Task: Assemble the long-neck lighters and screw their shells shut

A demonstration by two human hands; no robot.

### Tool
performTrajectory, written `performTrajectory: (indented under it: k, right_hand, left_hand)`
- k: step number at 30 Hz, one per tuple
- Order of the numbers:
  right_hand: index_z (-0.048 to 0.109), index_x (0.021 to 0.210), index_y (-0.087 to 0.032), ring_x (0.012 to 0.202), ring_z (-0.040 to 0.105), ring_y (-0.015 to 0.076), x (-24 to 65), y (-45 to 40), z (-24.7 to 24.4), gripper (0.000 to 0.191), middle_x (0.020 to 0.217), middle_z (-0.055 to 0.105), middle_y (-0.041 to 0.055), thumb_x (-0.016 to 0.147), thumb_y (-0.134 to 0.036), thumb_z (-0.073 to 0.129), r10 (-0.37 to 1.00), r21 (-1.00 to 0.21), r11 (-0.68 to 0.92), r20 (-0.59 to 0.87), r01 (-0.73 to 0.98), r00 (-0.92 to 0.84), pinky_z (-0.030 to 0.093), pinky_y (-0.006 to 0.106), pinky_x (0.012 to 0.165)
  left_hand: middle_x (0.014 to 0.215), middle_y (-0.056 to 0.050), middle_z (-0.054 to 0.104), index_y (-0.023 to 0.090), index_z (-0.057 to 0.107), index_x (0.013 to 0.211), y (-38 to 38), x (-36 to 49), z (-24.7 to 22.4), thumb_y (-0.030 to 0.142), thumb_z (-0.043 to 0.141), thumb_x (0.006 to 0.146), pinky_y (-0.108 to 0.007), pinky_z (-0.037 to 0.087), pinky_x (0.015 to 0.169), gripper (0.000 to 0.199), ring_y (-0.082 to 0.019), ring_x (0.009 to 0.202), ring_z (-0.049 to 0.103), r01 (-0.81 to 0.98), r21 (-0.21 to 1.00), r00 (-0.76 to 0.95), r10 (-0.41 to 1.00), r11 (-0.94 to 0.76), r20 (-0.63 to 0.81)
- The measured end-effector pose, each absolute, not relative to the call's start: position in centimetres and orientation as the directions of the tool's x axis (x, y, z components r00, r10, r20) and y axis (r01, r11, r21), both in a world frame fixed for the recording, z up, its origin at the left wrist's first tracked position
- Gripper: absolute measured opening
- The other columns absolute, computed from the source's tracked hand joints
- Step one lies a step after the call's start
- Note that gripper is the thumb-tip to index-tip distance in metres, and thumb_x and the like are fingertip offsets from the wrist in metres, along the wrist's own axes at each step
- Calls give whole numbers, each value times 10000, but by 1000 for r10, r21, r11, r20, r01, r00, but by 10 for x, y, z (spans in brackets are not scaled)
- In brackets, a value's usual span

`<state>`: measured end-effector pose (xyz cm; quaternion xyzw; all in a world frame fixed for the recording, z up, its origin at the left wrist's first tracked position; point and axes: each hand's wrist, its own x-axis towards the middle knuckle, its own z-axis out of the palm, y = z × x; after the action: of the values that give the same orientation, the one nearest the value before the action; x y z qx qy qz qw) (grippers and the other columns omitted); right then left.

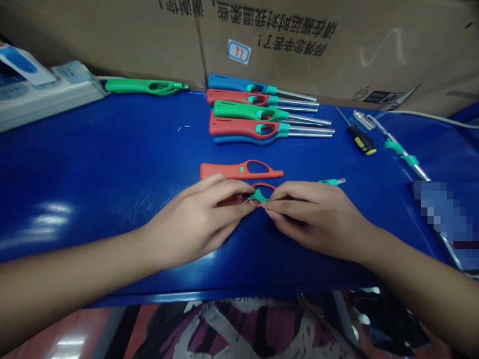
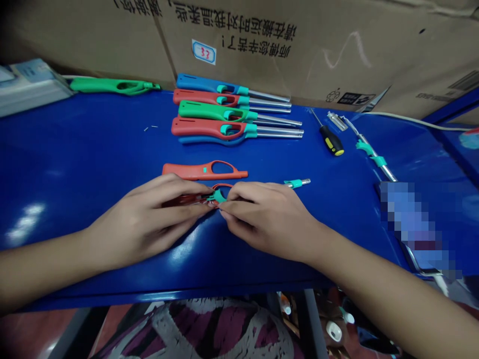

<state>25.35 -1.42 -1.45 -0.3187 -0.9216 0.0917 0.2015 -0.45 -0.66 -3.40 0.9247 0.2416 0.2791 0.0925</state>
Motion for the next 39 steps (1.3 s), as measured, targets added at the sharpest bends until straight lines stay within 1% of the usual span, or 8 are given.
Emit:
performTrajectory:
  k: [6,13,16,18,23,30,36,39]
  right_hand:
    - [747,983,-179,818,669,121,254,-14,-15,161,972,735,24,993,-213,591,628,-339,774,303,534,-717,485,260,697]
    - [754,928,-162,764,653,115,249,-16,-14,225,888,707,30,1014,-217,554,674,-423,719,232,552,-701,483,266,664]
    - [754,966,-176,786,669,119,250,-17,-14,187,932,727,26,1005,-217,576,657,-393,741,258,544,-708,492,270,664]
    - [750,988,-186,790,681,116,251,-18,-11,146,949,744,22,986,-201,605,644,-351,762,320,544,-695,498,266,658]
    - [721,945,-203,758,684,110,257,-14,2,93,868,735,18,939,-149,646,671,-327,736,468,593,-575,523,244,672]
    - [717,920,-194,644,636,124,267,-5,-2,100,795,739,10,946,-179,621,544,-172,838,343,518,-766,442,307,602]
    - [717,886,-195,639,656,114,266,-7,-7,150,830,777,-2,968,-179,593,543,-176,839,308,514,-781,429,312,606]
    - [721,906,-193,621,652,112,266,-9,-7,131,818,782,-1,963,-181,603,528,-148,847,346,510,-776,423,309,593]
  left_hand:
    - [1237,-122,691,154,735,1181,-7,-5,-33,133,635,974,-379,573,911,231,-239,1075,666,394,306,731,497,-867,468]
    - [1205,-134,704,140,747,1174,-7,-3,-32,145,619,983,-395,580,876,230,-257,1050,667,403,288,737,495,-869,461]
    - [1211,-128,704,147,747,1172,-7,-3,-31,144,618,983,-387,581,878,229,-253,1051,666,407,290,730,499,-866,467]
    - [1212,-121,703,156,744,1180,-7,-3,-31,142,614,985,-384,581,897,234,-247,1060,665,411,292,727,503,-864,467]
    - [1229,-120,702,168,745,1189,-7,-4,-33,155,609,992,-403,581,942,240,-254,1097,672,420,311,729,521,-853,444]
    - [1265,-122,694,191,741,1215,-6,-6,-33,171,595,1001,-417,579,970,260,-262,1148,672,423,324,732,530,-846,428]
    - [1270,-127,695,193,735,1236,-5,-5,-32,174,564,1013,-436,573,984,281,-266,1156,660,431,319,748,532,-844,397]
    - [1264,-132,697,183,738,1229,-6,-5,-32,179,570,1013,-435,577,975,274,-266,1149,663,430,315,741,531,-846,411]
